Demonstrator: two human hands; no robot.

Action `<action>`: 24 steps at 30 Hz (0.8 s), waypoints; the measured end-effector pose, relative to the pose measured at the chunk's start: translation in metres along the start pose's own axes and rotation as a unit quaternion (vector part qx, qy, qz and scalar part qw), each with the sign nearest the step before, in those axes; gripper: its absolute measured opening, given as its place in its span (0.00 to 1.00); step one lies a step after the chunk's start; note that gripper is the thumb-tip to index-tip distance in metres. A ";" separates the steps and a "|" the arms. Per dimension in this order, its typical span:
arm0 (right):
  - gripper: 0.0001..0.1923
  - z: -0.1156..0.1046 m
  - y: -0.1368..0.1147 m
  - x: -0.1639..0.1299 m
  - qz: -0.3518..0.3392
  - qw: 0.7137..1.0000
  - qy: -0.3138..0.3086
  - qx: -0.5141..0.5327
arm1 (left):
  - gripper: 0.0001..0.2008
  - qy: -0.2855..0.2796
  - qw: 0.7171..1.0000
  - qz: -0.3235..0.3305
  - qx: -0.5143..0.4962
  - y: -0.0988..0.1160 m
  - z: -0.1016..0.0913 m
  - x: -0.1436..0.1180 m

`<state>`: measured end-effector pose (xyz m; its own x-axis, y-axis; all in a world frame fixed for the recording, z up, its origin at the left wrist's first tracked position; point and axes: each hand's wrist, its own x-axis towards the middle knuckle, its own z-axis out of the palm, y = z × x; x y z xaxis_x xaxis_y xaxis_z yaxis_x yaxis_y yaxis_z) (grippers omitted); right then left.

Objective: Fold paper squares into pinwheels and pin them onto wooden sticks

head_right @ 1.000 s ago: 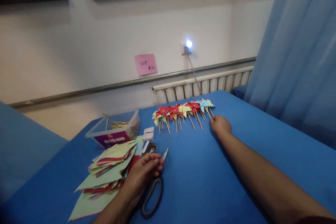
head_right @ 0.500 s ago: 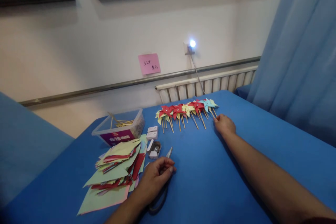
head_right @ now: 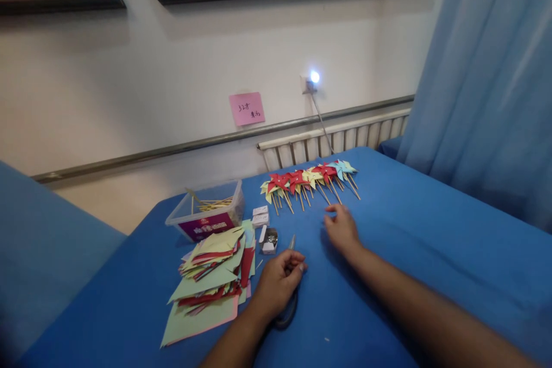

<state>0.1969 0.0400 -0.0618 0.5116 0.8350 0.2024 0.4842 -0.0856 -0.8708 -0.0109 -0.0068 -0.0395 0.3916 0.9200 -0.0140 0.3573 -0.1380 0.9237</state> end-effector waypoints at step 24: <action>0.12 0.062 -0.038 -0.043 0.065 0.898 -0.248 0.357 | 0.09 0.090 0.992 0.050 0.074 0.041 -0.003 -0.020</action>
<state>0.1123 0.0409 -0.0649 0.0665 0.9977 0.0088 -0.2263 0.0236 -0.9738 -0.0068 -0.0302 -0.0007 0.2790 0.9477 0.1553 0.4505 -0.2720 0.8503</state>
